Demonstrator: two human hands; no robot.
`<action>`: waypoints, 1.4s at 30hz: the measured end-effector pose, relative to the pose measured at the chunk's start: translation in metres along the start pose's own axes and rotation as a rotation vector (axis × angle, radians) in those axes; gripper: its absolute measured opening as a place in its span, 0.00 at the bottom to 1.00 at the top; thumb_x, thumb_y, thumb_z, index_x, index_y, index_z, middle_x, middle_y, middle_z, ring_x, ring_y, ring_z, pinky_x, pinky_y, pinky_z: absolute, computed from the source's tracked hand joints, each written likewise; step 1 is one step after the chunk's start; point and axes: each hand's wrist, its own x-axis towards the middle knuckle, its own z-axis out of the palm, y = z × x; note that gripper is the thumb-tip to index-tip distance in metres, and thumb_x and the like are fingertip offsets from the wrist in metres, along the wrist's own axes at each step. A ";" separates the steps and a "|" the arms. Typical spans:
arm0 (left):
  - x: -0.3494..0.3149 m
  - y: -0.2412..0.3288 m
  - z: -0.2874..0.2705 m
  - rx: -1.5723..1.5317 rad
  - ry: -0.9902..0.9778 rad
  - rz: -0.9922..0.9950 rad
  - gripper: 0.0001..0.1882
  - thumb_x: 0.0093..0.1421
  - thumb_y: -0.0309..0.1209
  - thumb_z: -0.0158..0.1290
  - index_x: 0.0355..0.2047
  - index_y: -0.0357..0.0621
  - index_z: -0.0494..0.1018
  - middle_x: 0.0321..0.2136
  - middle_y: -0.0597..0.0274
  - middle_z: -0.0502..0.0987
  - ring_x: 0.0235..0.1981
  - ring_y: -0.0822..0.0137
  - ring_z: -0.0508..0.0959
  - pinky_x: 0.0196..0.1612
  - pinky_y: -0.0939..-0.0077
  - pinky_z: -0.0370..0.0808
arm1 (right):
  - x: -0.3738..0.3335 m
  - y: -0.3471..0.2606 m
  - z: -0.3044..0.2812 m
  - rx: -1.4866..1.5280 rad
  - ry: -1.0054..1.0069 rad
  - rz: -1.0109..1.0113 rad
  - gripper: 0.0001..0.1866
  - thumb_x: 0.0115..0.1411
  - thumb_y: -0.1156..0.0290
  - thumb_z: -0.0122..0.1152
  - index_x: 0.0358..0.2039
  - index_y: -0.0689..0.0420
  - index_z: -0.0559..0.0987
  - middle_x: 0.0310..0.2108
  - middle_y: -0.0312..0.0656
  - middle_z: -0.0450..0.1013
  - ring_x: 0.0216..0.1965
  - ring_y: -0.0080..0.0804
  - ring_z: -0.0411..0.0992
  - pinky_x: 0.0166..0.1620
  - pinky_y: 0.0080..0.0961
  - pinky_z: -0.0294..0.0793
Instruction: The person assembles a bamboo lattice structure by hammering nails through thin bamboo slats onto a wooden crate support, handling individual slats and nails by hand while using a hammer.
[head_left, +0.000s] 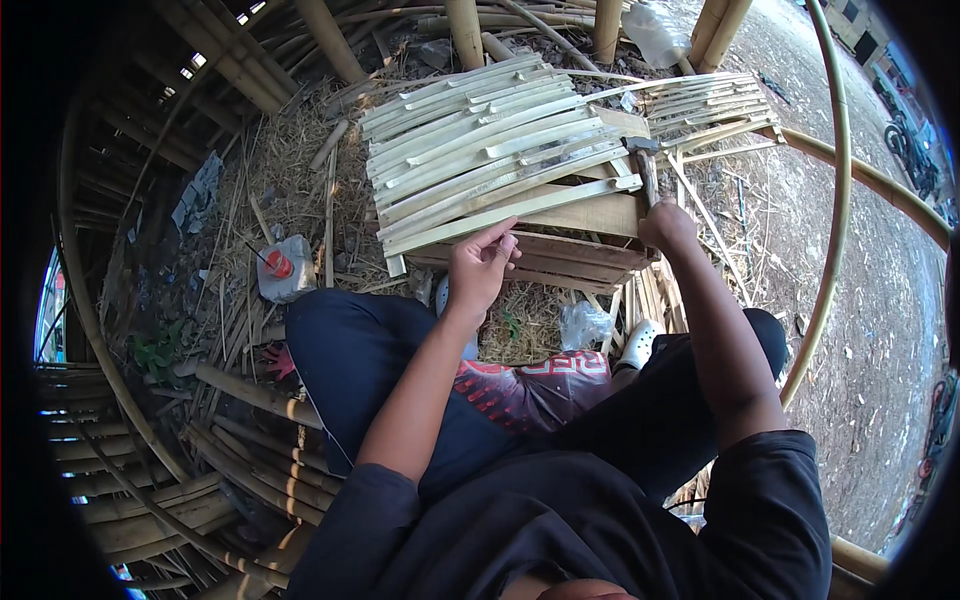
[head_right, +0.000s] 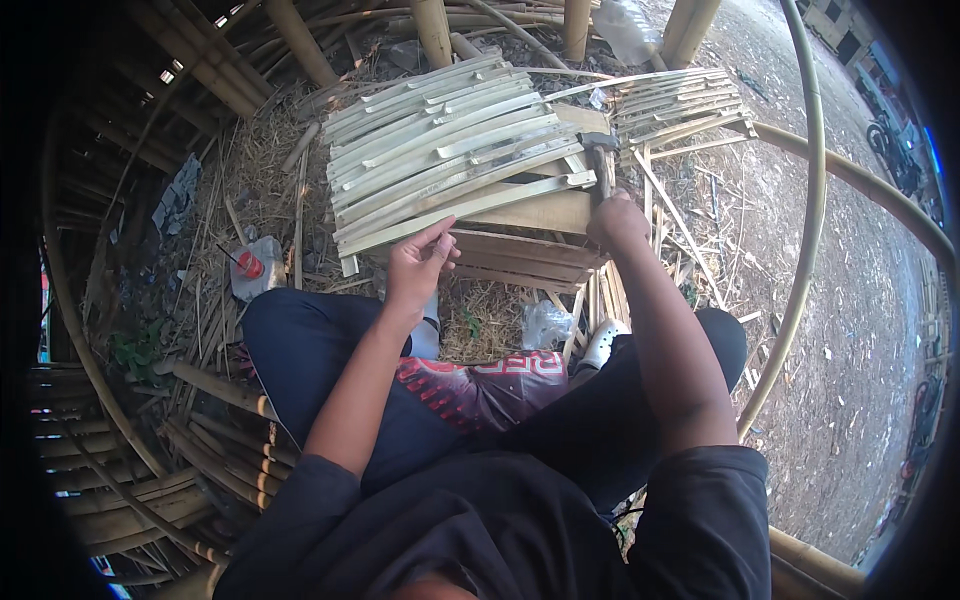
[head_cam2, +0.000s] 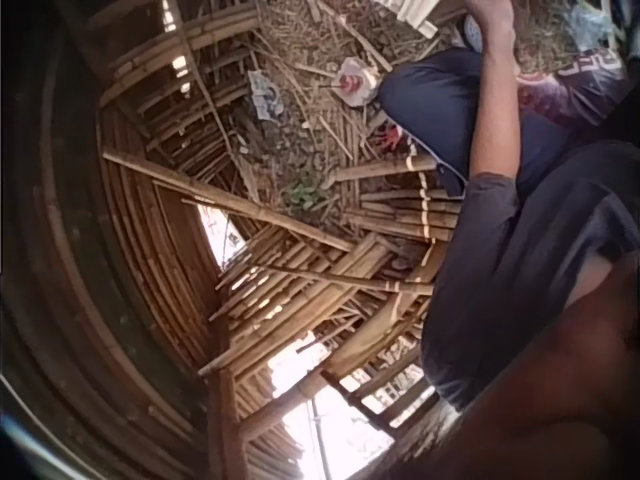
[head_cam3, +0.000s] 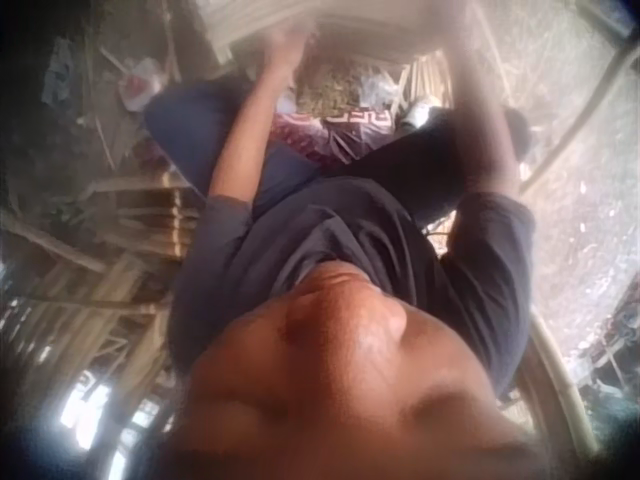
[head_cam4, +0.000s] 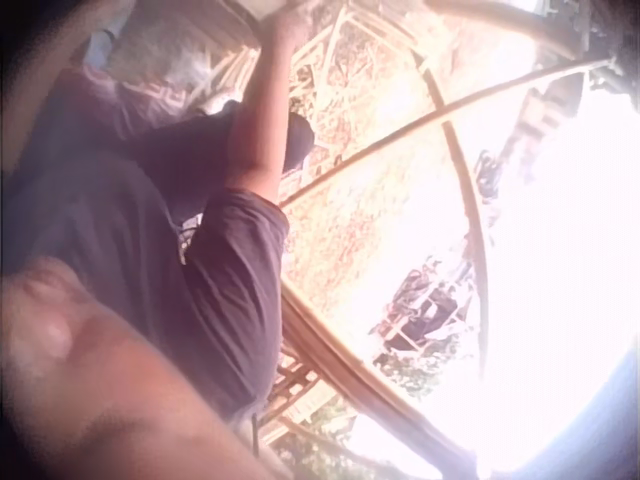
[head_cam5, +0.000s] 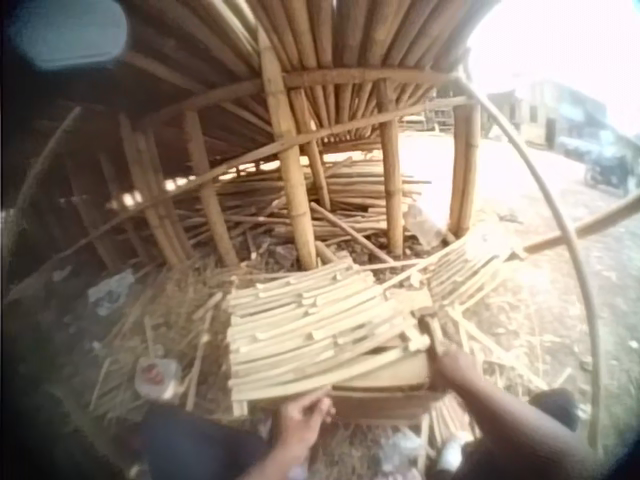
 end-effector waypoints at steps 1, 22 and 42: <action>0.000 0.004 -0.002 -0.025 0.008 -0.032 0.14 0.68 0.31 0.55 0.53 0.43 0.78 0.42 0.66 0.81 0.37 0.78 0.78 0.38 0.81 0.77 | 0.004 0.008 0.009 0.006 -0.037 0.033 0.28 0.60 0.59 0.60 0.52 0.70 0.74 0.49 0.65 0.76 0.51 0.55 0.77 0.53 0.42 0.77; -0.050 0.051 -0.184 0.153 0.354 -0.042 0.11 0.65 0.34 0.60 0.41 0.39 0.80 0.38 0.63 0.83 0.37 0.77 0.79 0.40 0.81 0.74 | 0.023 0.043 -0.006 0.867 0.155 0.162 0.10 0.57 0.69 0.53 0.24 0.63 0.73 0.17 0.38 0.68 0.15 0.27 0.66 0.17 0.28 0.63; -0.003 0.007 -0.185 0.469 0.208 -0.232 0.08 0.65 0.28 0.58 0.40 0.35 0.77 0.33 0.62 0.81 0.34 0.76 0.77 0.41 0.78 0.72 | -0.066 -0.030 -0.091 1.640 -0.237 -0.160 0.15 0.57 0.78 0.43 0.45 0.58 0.70 0.26 0.39 0.67 0.13 0.21 0.55 0.14 0.21 0.59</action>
